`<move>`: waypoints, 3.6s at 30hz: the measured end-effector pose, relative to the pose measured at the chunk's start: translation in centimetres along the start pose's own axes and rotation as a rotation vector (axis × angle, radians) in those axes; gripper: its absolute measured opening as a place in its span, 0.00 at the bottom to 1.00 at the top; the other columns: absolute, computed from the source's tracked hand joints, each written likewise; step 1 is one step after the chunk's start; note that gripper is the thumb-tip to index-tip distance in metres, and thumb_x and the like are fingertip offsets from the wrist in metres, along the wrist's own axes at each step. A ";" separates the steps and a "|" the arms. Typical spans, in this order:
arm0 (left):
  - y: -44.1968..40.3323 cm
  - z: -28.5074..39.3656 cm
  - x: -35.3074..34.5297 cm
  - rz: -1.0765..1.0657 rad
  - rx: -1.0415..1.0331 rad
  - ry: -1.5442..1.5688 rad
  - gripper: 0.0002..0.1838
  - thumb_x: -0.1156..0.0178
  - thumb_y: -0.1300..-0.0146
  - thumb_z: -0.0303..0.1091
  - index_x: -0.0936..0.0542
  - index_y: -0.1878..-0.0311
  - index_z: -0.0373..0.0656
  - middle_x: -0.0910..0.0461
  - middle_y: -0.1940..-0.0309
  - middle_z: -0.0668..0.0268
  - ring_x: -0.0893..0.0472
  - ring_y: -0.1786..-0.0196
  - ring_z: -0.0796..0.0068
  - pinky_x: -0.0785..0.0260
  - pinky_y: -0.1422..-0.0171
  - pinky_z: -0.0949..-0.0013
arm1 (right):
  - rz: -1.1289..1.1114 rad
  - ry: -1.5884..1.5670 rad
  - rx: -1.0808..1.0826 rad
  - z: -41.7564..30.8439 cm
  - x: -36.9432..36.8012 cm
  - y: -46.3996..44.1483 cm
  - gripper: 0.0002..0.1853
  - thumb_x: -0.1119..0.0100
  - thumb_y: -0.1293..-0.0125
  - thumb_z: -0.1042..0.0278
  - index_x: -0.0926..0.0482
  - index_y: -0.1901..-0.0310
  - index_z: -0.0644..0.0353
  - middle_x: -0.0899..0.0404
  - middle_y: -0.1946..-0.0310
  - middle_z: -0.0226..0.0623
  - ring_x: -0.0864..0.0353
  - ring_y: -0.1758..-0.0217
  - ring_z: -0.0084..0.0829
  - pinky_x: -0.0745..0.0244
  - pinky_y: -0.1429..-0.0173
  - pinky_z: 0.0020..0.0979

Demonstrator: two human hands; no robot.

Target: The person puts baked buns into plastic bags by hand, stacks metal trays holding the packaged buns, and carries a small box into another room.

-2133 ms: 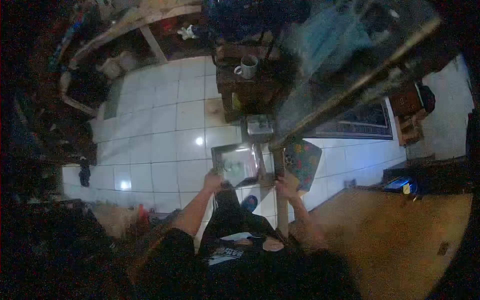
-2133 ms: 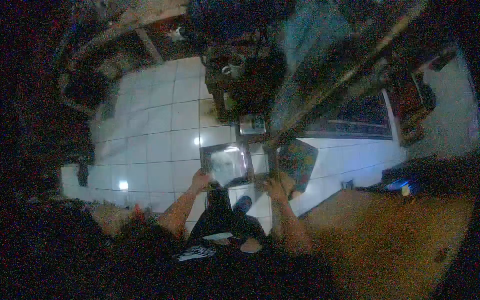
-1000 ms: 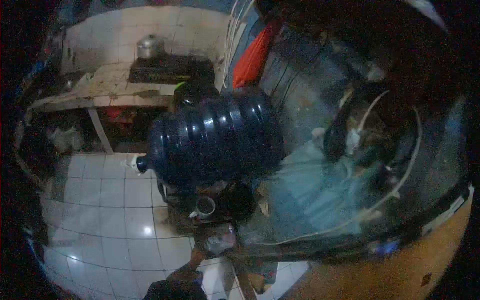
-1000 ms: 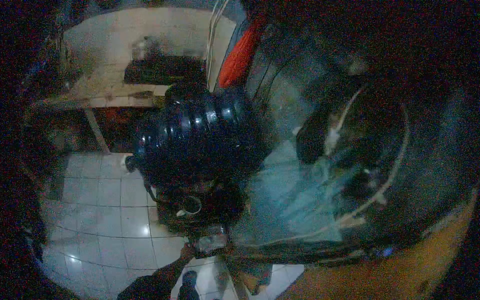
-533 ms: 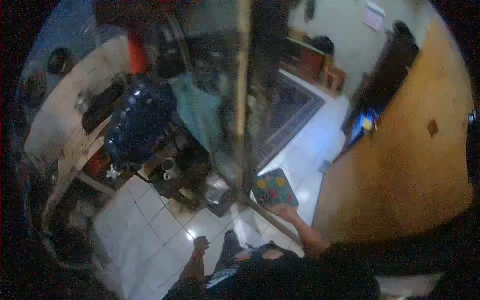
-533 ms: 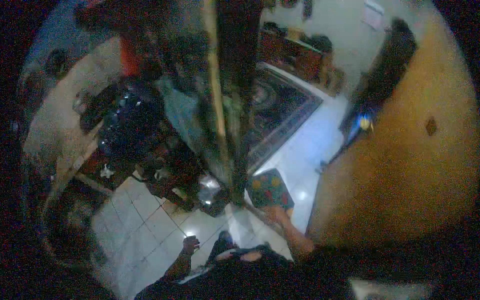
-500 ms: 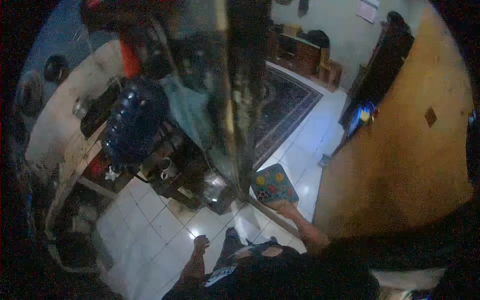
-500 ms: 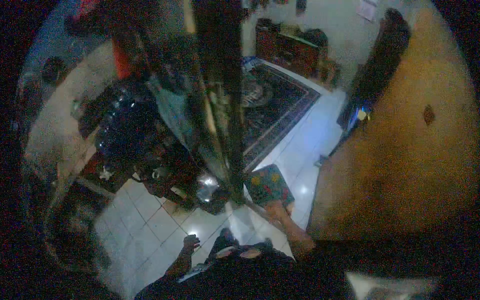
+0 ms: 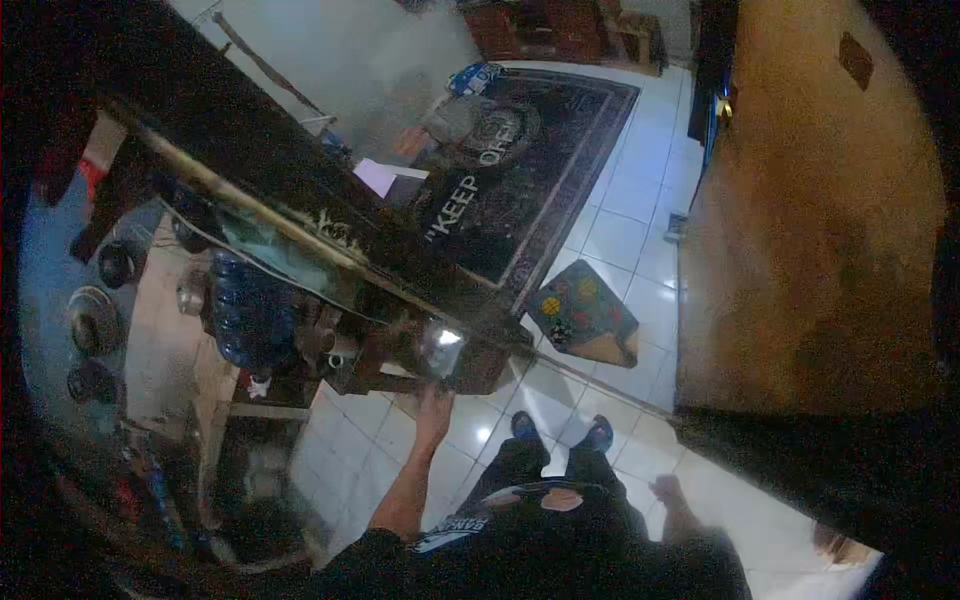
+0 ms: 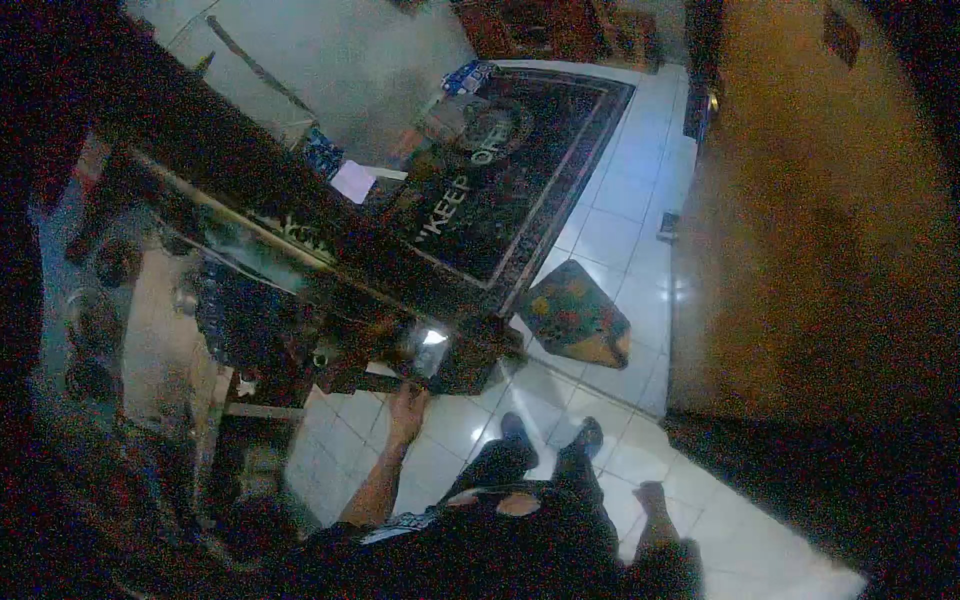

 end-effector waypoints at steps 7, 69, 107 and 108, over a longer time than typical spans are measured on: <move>-4.4 24.1 21.0 0.847 -0.878 -0.246 0.33 0.41 0.29 0.44 0.37 0.26 0.40 0.38 0.26 0.49 0.41 0.22 0.46 0.55 0.19 0.42 | 0.158 -0.416 -0.534 -12.0 -0.8 -3.6 0.09 0.26 0.46 0.68 0.20 0.75 0.55 0.21 0.80 0.31 0.25 0.81 0.28 0.29 0.75 0.29; 82.7 46.5 -80.7 -1.506 -2.521 -1.289 0.23 0.46 0.34 0.49 0.15 0.52 0.39 0.16 0.53 0.47 0.18 0.48 0.45 0.28 0.42 0.47 | 1.852 -0.477 -0.634 -0.9 1.8 69.2 0.24 0.34 0.38 0.47 0.14 0.57 0.65 0.13 0.64 0.37 0.15 0.64 0.38 0.20 0.55 0.42; 206.2 79.9 -88.6 -2.988 0.066 -1.123 0.16 0.51 0.22 0.47 0.21 0.44 0.48 0.18 0.51 0.71 0.20 0.46 0.74 0.29 0.39 0.63 | 2.242 -0.743 -0.617 -0.5 95.6 185.4 0.23 0.37 0.30 0.62 0.28 0.38 0.64 0.18 0.58 0.39 0.16 0.60 0.33 0.19 0.60 0.34; 208.4 80.8 -89.3 -2.997 0.019 -1.192 0.16 0.50 0.22 0.46 0.21 0.45 0.48 0.18 0.52 0.70 0.20 0.47 0.74 0.29 0.41 0.64 | 2.245 -0.734 -0.648 -0.4 96.0 188.2 0.23 0.37 0.30 0.62 0.28 0.38 0.64 0.18 0.58 0.39 0.16 0.60 0.33 0.19 0.60 0.34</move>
Point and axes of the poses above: each hand's wrist, its own y-axis away from the middle knuckle, its own x-axis out of the back of the hand, z = x × y, the point moved 9 cm from there along -y, towards the middle knuckle
